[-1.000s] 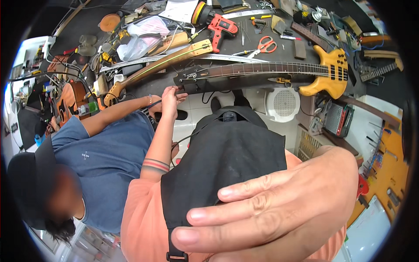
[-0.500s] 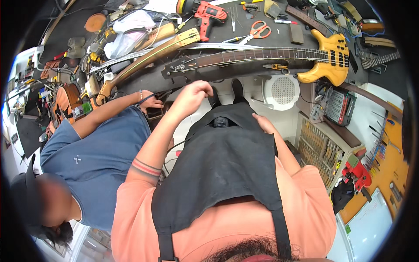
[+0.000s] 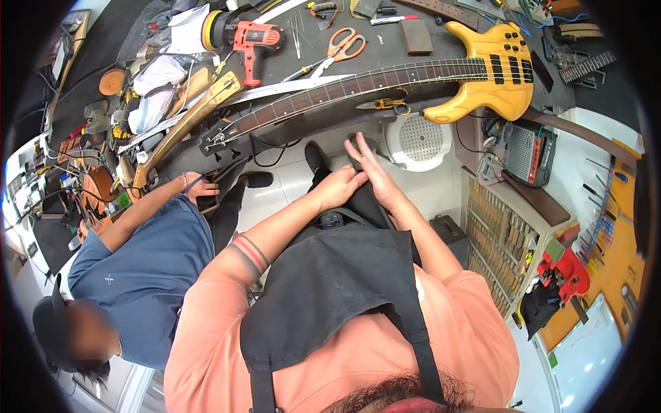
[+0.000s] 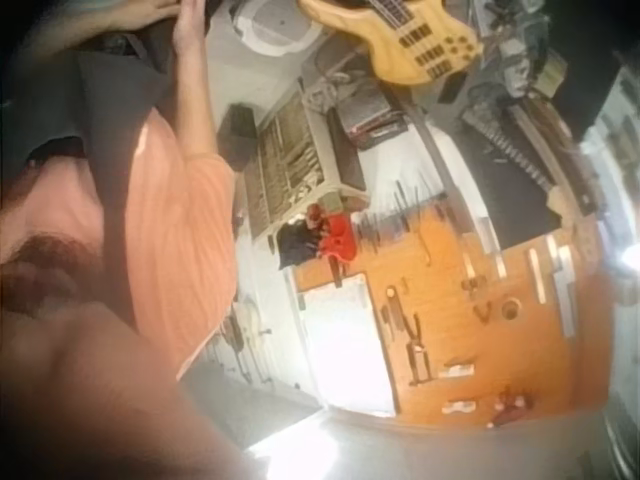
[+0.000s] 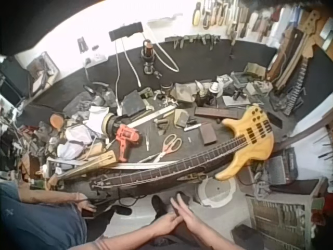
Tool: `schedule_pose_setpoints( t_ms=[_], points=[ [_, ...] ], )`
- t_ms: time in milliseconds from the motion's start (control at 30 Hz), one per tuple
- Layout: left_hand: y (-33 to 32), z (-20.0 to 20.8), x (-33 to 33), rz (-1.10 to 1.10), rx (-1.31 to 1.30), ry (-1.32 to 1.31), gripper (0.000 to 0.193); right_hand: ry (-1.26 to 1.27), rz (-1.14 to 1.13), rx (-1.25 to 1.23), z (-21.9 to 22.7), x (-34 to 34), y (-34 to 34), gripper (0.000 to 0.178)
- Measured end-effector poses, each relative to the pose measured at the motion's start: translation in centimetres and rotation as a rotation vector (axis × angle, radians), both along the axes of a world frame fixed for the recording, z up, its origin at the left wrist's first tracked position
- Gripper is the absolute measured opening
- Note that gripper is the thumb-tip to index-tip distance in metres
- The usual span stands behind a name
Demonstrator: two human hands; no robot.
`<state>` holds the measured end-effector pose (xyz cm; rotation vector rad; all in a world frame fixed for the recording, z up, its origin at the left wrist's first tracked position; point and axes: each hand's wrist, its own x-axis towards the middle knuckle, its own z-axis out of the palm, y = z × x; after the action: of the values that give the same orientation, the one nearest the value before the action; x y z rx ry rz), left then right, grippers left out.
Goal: The person works on a guitar neck, using pliers to manipulate a small component near the headstock. They then use a screwdriver to adjust the tuning pegs and strings. The person is wearing an apron and is in a workshop environment.
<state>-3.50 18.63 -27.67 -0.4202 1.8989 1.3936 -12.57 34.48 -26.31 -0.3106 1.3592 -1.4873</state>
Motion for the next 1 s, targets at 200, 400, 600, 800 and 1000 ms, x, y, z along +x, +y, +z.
schedule_pose_setpoints(
  t_ms=[200,400,600,800,1000],
  points=[
    [1.6,-0.6,0.5,0.360,0.236,0.218,0.039,0.071,-0.083,0.000,2.1,-0.3,0.1,0.051],
    [2.0,0.8,-0.3,0.207,0.132,0.184,0.040,0.386,-0.120,0.134,5.5,2.4,2.2,0.061],
    [1.3,1.6,1.4,-0.070,-0.015,0.366,0.044,0.174,-0.253,0.163,8.0,5.5,6.4,0.080],
    [4.7,3.8,0.6,-0.052,0.084,0.633,0.034,0.398,-0.239,0.277,11.0,5.4,5.1,0.076],
    [5.3,3.9,-0.9,-0.151,0.039,0.732,0.042,0.282,-0.208,0.272,11.9,3.4,7.6,0.083]
  ],
)
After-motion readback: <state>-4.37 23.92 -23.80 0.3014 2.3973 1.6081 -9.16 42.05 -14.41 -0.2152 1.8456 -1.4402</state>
